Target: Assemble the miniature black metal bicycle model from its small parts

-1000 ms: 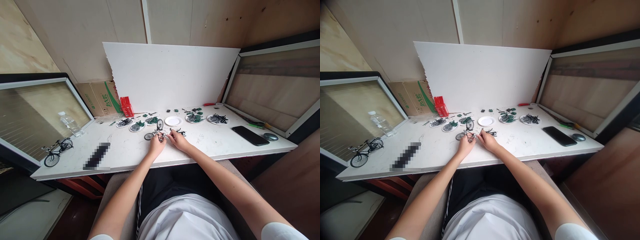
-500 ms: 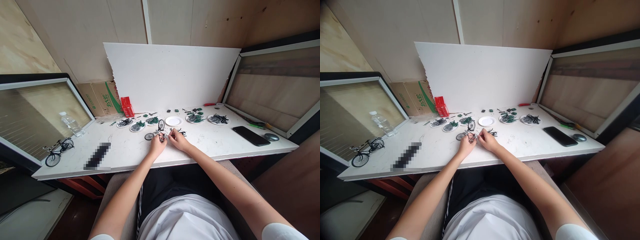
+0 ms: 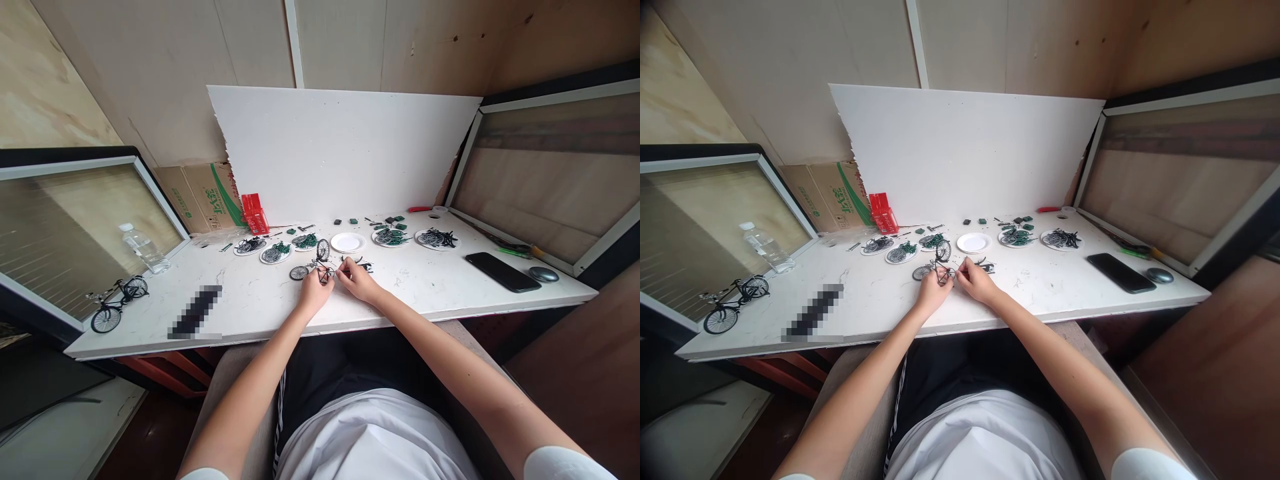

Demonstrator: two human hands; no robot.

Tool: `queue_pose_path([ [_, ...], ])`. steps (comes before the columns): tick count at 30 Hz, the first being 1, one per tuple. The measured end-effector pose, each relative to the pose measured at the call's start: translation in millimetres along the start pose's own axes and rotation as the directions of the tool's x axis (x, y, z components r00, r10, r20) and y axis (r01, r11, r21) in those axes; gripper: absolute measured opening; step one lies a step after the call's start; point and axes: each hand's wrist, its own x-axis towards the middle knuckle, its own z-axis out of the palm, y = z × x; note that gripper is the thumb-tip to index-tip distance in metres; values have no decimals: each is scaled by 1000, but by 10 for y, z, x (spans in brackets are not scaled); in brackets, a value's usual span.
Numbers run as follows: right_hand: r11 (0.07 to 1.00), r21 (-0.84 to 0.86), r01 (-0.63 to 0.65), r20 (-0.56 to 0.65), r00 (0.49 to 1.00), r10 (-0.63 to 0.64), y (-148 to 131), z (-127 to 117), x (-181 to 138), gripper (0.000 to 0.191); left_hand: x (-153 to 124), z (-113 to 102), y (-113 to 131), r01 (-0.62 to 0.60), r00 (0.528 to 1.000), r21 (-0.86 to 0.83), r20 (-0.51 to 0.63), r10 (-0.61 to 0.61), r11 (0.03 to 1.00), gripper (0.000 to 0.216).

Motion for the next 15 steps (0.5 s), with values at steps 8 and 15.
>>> queue_pose_path([
  [8,1000,-8,23,11,1000,-23,11,-5,-3,21,4,7,-18,10,1000,-2,-9,-10,1000,16],
  [15,999,-10,31,12,999,-31,5,-11,-2,24,2,-2,-13,24,1000,-16,0,-24,1000,14],
])
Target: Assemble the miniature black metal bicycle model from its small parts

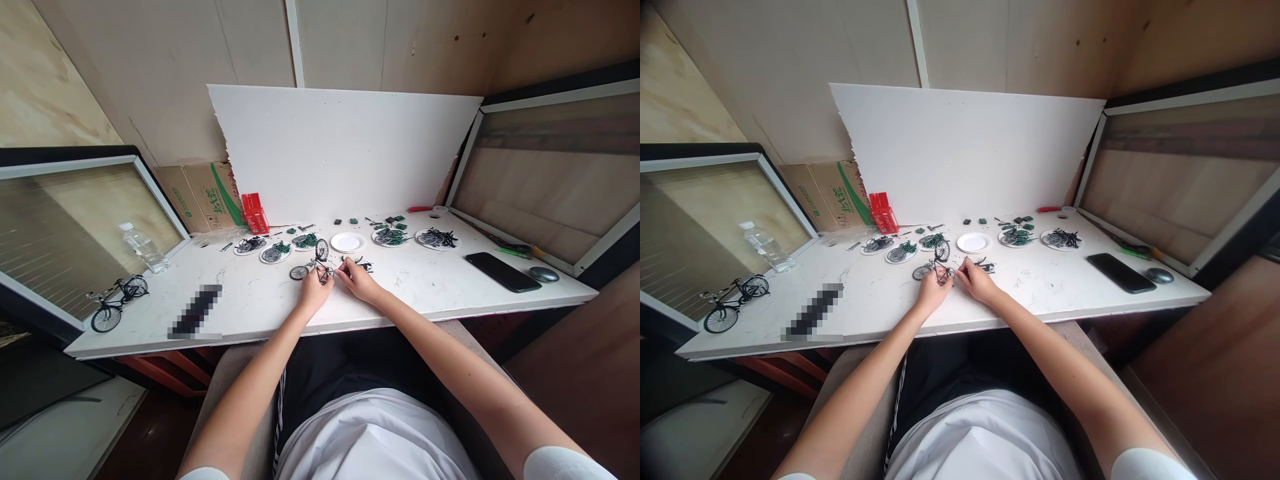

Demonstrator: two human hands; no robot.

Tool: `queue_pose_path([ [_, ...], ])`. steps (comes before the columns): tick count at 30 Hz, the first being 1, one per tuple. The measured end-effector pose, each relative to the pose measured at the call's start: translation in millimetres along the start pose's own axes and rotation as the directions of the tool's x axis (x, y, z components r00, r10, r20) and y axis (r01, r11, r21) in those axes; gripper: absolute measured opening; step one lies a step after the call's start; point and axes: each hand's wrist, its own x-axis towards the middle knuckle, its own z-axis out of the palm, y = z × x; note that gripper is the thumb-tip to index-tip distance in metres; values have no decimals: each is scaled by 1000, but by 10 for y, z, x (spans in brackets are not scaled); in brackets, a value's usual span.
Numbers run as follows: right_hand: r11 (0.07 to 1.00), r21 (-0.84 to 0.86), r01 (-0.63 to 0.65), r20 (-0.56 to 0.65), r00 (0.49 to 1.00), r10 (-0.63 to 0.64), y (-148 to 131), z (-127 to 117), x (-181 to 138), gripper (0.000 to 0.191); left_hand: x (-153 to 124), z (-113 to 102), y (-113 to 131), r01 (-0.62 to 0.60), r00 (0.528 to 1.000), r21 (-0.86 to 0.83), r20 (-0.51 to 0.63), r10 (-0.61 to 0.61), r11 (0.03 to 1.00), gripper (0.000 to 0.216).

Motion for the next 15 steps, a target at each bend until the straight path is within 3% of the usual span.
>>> queue_pose_path([
  [15,1000,-10,-15,-8,1000,15,-26,-1,-1,25,-5,0,6,-10,1000,-10,5,10,1000,15],
])
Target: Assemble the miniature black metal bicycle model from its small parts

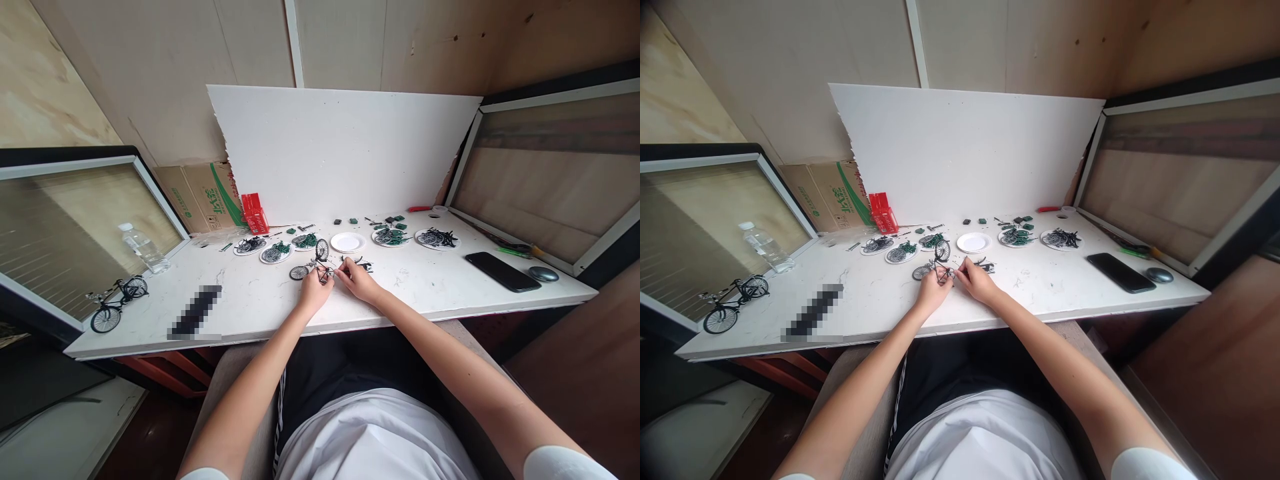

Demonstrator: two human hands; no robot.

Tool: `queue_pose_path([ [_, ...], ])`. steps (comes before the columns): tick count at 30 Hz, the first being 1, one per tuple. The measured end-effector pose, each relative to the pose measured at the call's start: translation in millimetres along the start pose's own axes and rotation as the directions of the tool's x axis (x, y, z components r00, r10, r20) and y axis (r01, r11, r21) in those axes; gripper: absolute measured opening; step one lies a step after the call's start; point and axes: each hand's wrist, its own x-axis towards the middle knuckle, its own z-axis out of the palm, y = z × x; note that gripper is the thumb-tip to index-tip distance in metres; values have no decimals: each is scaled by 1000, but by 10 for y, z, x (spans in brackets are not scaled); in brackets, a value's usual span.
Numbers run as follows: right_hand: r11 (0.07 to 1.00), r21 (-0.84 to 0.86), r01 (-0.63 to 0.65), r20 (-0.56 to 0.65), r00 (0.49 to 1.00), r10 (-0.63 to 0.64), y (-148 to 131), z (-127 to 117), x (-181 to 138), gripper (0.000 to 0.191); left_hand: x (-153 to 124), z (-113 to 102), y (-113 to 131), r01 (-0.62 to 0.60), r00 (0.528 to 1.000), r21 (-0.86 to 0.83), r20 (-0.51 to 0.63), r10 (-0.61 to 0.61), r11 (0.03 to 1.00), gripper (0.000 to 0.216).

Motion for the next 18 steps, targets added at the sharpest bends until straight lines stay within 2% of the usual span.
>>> queue_pose_path([
  [18,1000,-1,-14,10,1000,14,-34,-16,-3,25,5,4,-10,0,1000,-7,0,0,1000,14],
])
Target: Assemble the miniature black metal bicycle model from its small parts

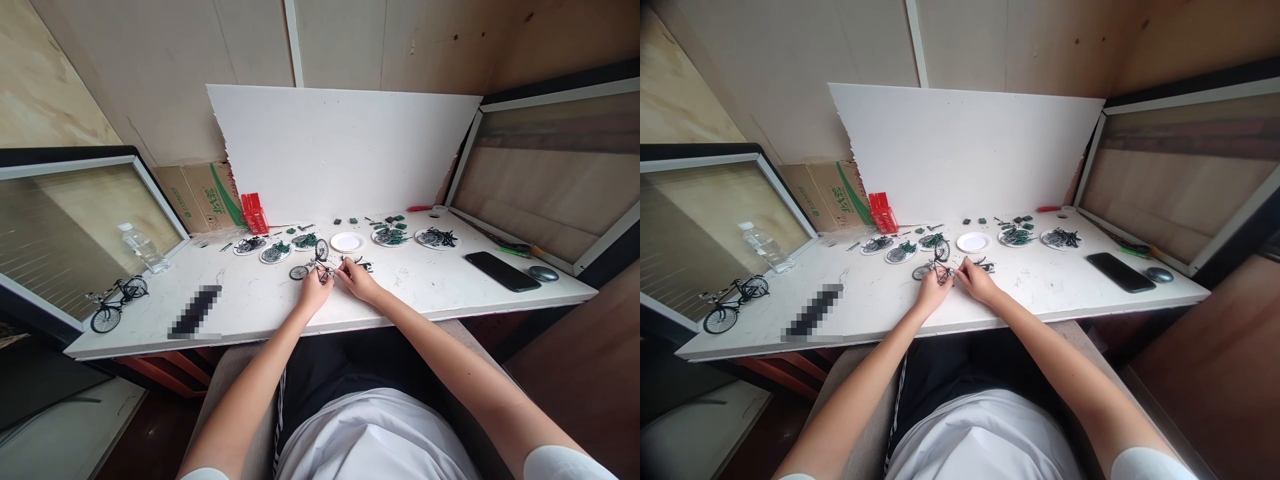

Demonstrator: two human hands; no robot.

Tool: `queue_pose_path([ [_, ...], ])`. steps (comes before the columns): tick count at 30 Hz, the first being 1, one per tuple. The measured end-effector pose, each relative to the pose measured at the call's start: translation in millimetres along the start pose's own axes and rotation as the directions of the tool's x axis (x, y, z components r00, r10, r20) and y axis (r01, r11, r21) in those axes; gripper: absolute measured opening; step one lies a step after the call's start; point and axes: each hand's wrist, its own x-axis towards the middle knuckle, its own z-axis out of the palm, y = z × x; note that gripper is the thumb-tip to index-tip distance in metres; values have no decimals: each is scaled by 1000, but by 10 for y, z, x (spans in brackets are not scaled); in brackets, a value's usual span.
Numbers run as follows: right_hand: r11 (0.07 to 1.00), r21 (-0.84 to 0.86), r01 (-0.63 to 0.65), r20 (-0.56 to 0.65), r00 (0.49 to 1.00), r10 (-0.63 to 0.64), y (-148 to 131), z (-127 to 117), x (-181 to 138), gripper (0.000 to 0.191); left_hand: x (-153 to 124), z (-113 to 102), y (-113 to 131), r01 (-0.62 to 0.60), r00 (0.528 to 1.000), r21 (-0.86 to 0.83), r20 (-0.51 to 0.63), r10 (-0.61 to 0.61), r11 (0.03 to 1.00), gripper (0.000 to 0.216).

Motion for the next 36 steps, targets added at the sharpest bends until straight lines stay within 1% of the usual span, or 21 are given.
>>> queue_pose_path([
  [19,999,-35,-6,-8,1000,5,-24,0,-4,25,3,-3,8,16,1000,-10,14,-16,1000,16],
  [36,1000,-30,-3,-2,1000,3,-23,6,2,26,4,-2,5,31,999,-15,23,-30,999,17],
])
